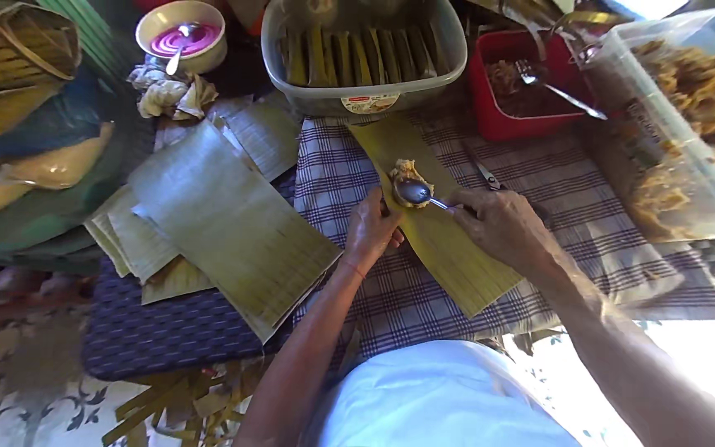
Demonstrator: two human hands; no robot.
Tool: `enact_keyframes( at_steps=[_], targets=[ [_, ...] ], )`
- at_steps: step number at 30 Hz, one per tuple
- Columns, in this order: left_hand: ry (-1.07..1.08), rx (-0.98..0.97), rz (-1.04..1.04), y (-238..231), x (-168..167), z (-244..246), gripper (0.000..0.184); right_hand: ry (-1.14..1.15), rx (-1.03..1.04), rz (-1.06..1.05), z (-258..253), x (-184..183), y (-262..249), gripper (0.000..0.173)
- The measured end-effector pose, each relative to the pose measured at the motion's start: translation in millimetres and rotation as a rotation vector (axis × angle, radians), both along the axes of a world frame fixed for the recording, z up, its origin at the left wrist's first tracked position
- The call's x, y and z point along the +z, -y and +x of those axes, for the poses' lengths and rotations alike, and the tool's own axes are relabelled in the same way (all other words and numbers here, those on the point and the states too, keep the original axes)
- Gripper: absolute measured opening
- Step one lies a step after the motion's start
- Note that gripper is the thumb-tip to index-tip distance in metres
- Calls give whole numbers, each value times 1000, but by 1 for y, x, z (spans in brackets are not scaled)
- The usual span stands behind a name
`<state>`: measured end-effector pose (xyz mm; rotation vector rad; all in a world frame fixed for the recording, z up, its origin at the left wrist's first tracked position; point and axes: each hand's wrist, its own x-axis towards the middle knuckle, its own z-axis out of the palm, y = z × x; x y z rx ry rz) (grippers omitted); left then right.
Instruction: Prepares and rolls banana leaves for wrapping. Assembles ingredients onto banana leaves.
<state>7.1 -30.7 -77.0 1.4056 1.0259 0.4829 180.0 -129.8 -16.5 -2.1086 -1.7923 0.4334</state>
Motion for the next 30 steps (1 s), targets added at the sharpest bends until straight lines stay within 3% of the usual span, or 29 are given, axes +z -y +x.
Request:
enact_keyframes(
  at_steps=[4,9,13,17,24,27,30],
  targets=[
    [24,15,-2,1,-2,0,34,192,72,-104,4,27,-11,15],
    [-19,24,-5,2,4,1,32,178,58,-44,15,47,-15,21],
    [-44,-7,-31,0,11,0,34,55,14,-18,21,30,-4,17],
    [-54,-12,-24,-1,9,1,37,115,3,15,16,5,7,19],
    [-38,-5,33,2,4,1,31,114,-74,85,15,31,-3,19],
    [-61,-19,-4,0,7,2,36,163,-140,131,-4,9,-6,23],
    [-68,-3,30,2,3,2,34,201,-74,195,-27,-25,1,29]
  ],
)
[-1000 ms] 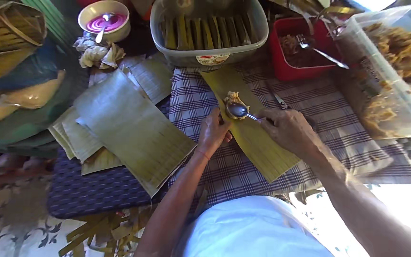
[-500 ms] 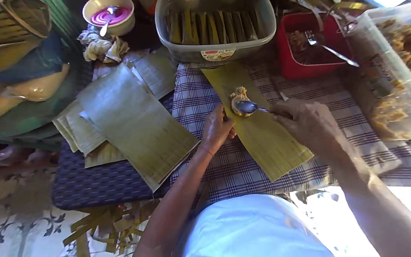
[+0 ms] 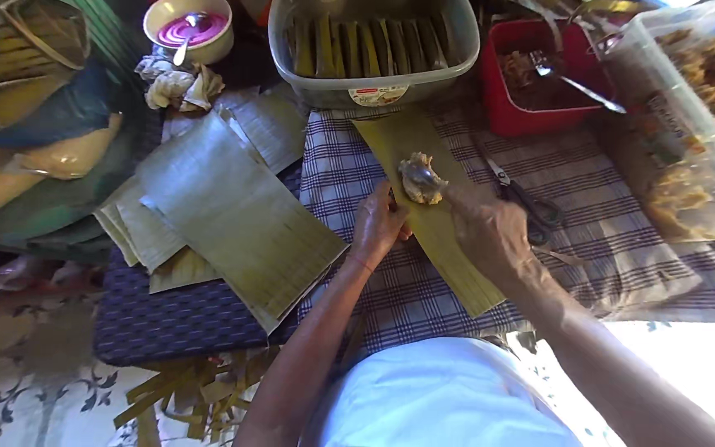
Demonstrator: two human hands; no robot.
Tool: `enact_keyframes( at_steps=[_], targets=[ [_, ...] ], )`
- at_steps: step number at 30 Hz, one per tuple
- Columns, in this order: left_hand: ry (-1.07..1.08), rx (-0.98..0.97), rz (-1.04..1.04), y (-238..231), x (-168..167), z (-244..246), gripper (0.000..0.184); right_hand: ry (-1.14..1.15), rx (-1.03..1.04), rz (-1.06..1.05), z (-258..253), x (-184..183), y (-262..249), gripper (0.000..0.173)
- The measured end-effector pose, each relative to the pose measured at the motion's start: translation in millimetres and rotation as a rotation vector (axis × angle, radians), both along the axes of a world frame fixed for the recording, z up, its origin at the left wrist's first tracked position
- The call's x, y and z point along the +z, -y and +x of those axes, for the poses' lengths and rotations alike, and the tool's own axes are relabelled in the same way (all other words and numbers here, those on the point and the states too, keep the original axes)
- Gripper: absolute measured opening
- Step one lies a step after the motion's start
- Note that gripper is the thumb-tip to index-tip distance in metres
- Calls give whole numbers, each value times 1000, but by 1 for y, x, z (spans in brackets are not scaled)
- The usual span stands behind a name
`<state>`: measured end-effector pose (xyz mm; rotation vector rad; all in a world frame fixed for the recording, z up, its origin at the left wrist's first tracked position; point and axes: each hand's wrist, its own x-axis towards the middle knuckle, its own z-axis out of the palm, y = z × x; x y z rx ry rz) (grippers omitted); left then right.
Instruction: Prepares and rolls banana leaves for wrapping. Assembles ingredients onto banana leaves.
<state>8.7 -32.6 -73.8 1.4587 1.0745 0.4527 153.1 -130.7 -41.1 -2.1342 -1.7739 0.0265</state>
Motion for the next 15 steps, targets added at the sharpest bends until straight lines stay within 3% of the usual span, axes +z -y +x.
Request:
enact_keyframes(
  at_steps=[5,10,13,15],
  targets=[
    [-20,-15,-35,-3,6,1,39,-339,-21,-117,27,23,0,24],
    [-20,-24,-16,-3,4,0,35,-31,13,84,29,3,29,25],
    [-35,-32,10,-2,3,0,34,45,38,29,29,-13,34,32],
    [-34,-35,17,-2,3,-1,35,14,51,-49,32,-1,28,31]
  ],
)
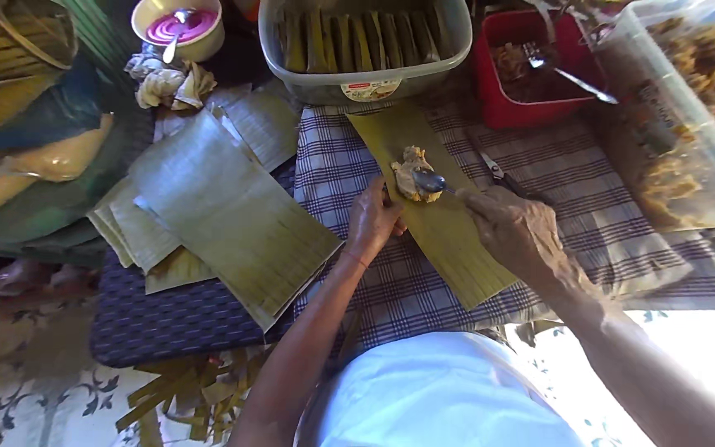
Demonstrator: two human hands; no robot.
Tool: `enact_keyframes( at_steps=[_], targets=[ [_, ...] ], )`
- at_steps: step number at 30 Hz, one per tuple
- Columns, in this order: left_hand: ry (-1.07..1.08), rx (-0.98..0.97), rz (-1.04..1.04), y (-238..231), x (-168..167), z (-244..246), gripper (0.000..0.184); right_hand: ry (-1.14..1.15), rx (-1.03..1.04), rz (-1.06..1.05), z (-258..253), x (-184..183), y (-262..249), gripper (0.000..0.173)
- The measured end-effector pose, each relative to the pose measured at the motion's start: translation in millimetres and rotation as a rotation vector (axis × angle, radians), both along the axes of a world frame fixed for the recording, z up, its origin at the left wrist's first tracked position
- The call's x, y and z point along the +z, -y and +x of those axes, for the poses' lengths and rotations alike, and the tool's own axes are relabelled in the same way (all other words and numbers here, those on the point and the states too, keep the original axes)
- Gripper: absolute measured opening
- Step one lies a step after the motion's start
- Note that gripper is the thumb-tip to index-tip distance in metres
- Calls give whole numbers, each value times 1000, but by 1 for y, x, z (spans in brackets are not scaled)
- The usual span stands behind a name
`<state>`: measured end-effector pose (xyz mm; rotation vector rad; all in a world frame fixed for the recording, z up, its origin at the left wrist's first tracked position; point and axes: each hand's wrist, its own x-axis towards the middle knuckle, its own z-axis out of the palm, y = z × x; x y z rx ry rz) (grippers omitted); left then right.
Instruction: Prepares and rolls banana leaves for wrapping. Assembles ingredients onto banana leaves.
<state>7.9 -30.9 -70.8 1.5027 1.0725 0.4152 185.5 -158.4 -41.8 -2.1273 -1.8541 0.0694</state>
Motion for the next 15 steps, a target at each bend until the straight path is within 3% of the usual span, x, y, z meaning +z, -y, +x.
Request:
enact_keyframes(
  at_steps=[3,6,10,15],
  targets=[
    [3,8,10,1,-1,1,35,-238,-22,-163,20,26,-18,22],
    [4,4,29,3,-3,-1,35,-468,-56,-158,37,30,-22,22],
    [9,11,6,1,-2,0,34,-191,-37,-13,16,30,1,22],
    [-5,-3,18,1,-2,0,34,73,53,68,-2,-17,31,34]
  ],
)
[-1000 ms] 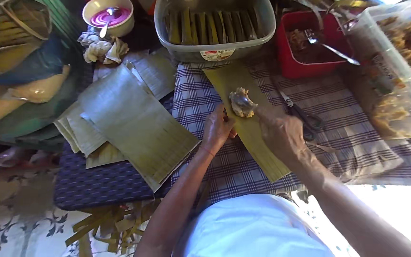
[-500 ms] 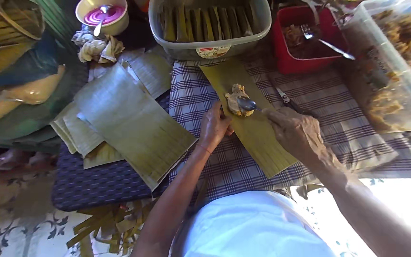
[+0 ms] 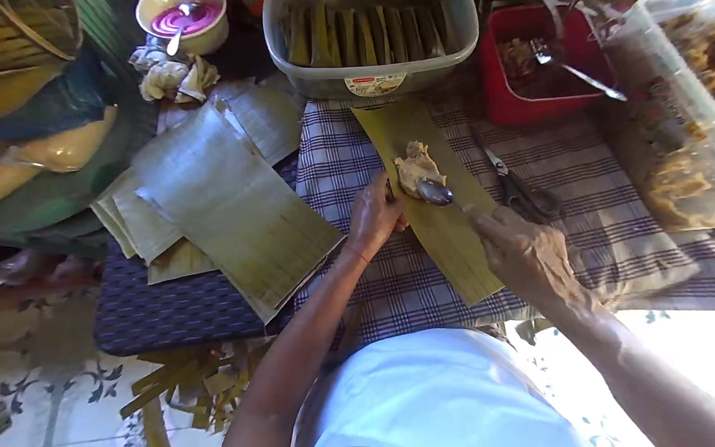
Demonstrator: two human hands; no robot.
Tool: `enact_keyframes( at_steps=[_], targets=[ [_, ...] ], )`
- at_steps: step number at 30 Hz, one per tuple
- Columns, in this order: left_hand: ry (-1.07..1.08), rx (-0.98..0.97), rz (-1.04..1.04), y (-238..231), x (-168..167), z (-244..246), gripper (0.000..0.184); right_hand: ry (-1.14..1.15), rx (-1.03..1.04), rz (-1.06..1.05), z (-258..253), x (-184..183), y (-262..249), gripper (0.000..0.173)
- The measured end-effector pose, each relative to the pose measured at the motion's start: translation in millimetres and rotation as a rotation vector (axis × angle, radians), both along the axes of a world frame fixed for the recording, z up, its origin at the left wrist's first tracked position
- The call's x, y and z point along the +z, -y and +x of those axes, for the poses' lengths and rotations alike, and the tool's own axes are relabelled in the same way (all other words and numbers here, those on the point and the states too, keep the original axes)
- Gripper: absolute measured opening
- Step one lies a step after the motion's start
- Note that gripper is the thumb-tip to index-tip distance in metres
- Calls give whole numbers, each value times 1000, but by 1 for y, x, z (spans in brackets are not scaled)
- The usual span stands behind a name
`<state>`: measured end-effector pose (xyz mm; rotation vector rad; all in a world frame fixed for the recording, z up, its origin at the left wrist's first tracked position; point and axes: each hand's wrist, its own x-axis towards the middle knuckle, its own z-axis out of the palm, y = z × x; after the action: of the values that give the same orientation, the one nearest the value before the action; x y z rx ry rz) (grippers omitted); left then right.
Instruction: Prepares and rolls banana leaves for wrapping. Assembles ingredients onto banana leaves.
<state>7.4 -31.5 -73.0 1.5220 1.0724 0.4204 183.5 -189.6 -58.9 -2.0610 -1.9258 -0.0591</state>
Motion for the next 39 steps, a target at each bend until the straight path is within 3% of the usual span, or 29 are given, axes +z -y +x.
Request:
enact_keyframes(
  at_steps=[7,15,17,22,32,39],
  targets=[
    [19,-1,-7,0,0,0,35,-125,76,-77,7,12,-12,28],
    [32,5,6,2,1,-1,35,-768,-121,-366,32,32,-27,23],
    [36,-2,21,2,0,-1,36,-696,-117,-297,30,39,-28,24],
    [20,-5,21,1,-3,-1,37,-263,-25,-197,9,40,-39,26],
    [8,-13,20,0,-1,0,37,-166,-87,-136,18,39,-77,27],
    [-30,-12,7,0,2,1,38,32,133,-61,3,35,-63,24]
  ],
)
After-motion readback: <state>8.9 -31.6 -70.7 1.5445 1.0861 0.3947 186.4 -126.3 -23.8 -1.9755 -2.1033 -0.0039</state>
